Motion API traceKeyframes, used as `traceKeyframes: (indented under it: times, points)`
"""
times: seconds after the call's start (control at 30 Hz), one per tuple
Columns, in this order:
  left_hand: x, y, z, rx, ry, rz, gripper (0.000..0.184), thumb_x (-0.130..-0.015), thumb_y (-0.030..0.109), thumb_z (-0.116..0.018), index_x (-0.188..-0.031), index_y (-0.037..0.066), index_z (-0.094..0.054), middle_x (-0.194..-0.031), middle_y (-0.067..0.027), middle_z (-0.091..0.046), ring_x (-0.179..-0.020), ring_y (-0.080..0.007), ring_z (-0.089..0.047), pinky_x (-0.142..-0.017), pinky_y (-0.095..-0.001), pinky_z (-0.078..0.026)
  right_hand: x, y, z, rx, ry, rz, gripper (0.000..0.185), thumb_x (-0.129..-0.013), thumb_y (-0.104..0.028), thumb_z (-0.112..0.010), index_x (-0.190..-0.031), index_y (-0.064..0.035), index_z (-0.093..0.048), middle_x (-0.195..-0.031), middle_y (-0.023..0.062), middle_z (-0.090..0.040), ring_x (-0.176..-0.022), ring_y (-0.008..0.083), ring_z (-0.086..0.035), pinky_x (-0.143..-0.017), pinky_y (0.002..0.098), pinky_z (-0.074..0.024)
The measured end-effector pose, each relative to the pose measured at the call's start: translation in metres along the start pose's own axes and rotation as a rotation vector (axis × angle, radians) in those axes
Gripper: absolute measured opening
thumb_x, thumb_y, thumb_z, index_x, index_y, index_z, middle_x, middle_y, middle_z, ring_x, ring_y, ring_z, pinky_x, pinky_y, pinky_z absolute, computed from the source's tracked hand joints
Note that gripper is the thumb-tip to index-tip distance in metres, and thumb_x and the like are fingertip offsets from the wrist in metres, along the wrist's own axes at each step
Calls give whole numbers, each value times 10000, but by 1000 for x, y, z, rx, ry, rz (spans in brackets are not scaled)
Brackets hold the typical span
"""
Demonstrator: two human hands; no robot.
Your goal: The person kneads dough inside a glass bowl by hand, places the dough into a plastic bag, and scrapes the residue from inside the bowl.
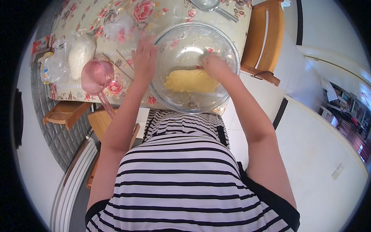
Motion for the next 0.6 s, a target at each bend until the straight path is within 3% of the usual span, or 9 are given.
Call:
traceKeyframes:
  times: [0.13, 0.2, 0.23, 0.3, 0.33, 0.4, 0.53, 0.6]
  points:
    - [19, 46, 20, -107, 120, -225, 540, -986, 298, -550, -1461, 69, -433, -1558, -154, -372, -1462, -357, -296, -1160, -563, -238, 38, -4, 1, -86, 193, 88, 404, -983, -327, -459, -1068, 10, -665, -1168, 273, -627, -1099, 417, -597, -967, 464, -469]
    - [39, 74, -13, 205, -303, -455, 737, -881, 320, -692, -1485, 39, -377, -1546, -197, -363, -1433, -374, -336, -1150, -485, -306, 41, -14, -12, -139, 19, 156, 429, -978, -367, -493, -1130, -1, -657, -1206, 267, -612, -1151, 405, -572, -1000, 448, -452]
    - [47, 81, -15, 201, -303, -463, 737, -881, 320, -692, -1485, 39, -377, -1546, -197, -363, -1433, -374, -336, -1150, -485, -306, 48, -18, -13, -142, 27, 158, 429, -978, -367, -493, -1130, -1, -657, -1206, 267, -612, -1151, 405, -572, -1000, 448, -452]
    - [63, 68, -39, -56, -556, -177, 933, -769, 382, -797, -1498, 24, -339, -1499, -222, -412, -1380, -398, -401, -1131, -440, -349, 69, -25, -5, -42, 159, 90, 454, -963, -399, -525, -1109, 4, -675, -1236, 240, -606, -1192, 374, -554, -1022, 444, -435]
    - [62, 69, -39, -60, -558, -183, 933, -769, 382, -797, -1498, 24, -339, -1499, -222, -412, -1380, -398, -401, -1131, -440, -349, 71, -21, -4, -47, 164, 88, 454, -963, -399, -525, -1109, 4, -675, -1236, 240, -606, -1192, 374, -554, -1022, 444, -435]
    - [76, 55, -60, -47, -893, 10, 1042, -670, 425, -854, -1513, 92, -340, -1416, -221, -474, -1316, -387, -474, -1075, -442, -418, 74, -11, -2, -222, 182, 134, 486, -950, -410, -553, -1111, 34, -671, -1224, 225, -618, -1217, 356, -537, -1031, 438, -427]
    - [83, 50, -72, -49, -888, -22, 1010, -652, 394, -871, -1484, 100, -382, -1367, -221, -501, -1272, -391, -492, -1053, -464, -432, 49, 11, -16, -281, 356, 78, 512, -963, -434, -510, -1069, 32, -692, -1200, 242, -628, -1207, 369, -540, -1037, 438, -419]
    - [79, 52, -74, -73, -831, -26, 977, -624, 369, -890, -1443, 104, -428, -1353, -209, -509, -1246, -391, -499, -1053, -468, -427, 25, 6, -37, -62, 102, 45, 548, -976, -460, -445, -1106, 13, -688, -1209, 271, -619, -1213, 386, -537, -1054, 446, -400]
Point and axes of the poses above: each hand's wrist, its own x-axis away from the middle knuckle, its own z-axis out of the back of the hand, y = z × x, the point moved 8 cm from there along -x, towards the middle knuckle
